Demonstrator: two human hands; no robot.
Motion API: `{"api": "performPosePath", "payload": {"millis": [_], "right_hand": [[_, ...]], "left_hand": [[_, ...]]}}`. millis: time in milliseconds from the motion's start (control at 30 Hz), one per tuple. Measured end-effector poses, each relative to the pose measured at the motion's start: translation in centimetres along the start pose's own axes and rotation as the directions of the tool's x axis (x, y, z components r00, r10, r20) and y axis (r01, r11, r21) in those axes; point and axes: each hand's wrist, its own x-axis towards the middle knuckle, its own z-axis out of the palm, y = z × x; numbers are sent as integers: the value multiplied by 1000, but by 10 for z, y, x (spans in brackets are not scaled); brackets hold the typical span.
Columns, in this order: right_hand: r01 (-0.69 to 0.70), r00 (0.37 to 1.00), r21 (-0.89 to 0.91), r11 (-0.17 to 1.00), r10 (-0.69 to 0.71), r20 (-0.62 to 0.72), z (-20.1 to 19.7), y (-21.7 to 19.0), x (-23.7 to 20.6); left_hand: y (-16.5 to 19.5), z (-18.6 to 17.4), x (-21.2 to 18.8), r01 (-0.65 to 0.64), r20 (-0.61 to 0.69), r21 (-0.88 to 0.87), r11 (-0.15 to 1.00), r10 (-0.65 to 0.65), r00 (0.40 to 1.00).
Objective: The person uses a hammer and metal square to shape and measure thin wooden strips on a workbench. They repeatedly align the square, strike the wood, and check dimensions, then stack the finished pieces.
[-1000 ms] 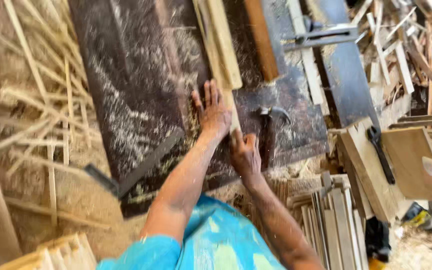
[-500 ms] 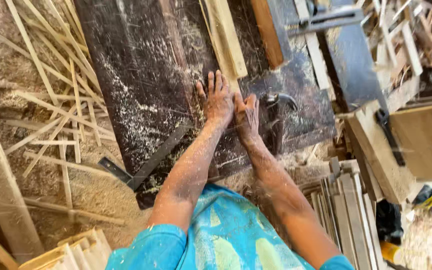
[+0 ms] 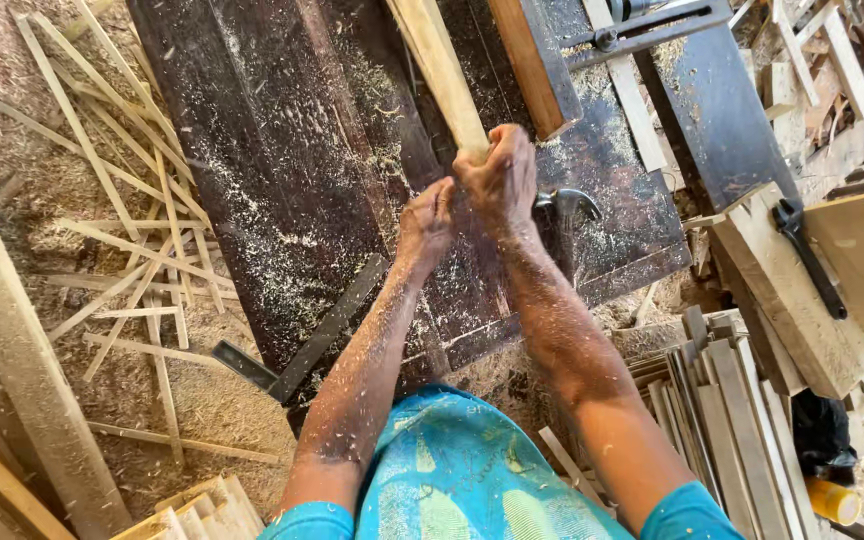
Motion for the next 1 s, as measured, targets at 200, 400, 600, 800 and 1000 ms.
{"api": "performPosePath", "payload": {"millis": [200, 400, 600, 800, 1000], "right_hand": [[-31, 995, 139, 990, 18, 97, -33, -5, 26], [-306, 921, 459, 834, 137, 366, -22, -45, 15], [-685, 715, 588, 430, 243, 655, -11, -39, -71], [-776, 620, 604, 182, 46, 783, -22, -7, -158], [-770, 618, 611, 184, -23, 786, -49, 14, -196]], "left_hand": [[22, 5, 1, -85, 63, -694, 715, 178, 982], [49, -60, 24, -61, -113, -848, 527, -68, 991], [14, -130, -38, -166, -547, -254, 953, 1, 837], [-68, -109, -153, -42, -279, 788, 615, 418, 865], [-128, -73, -185, -108, -263, 751, 651, 446, 856]]}}
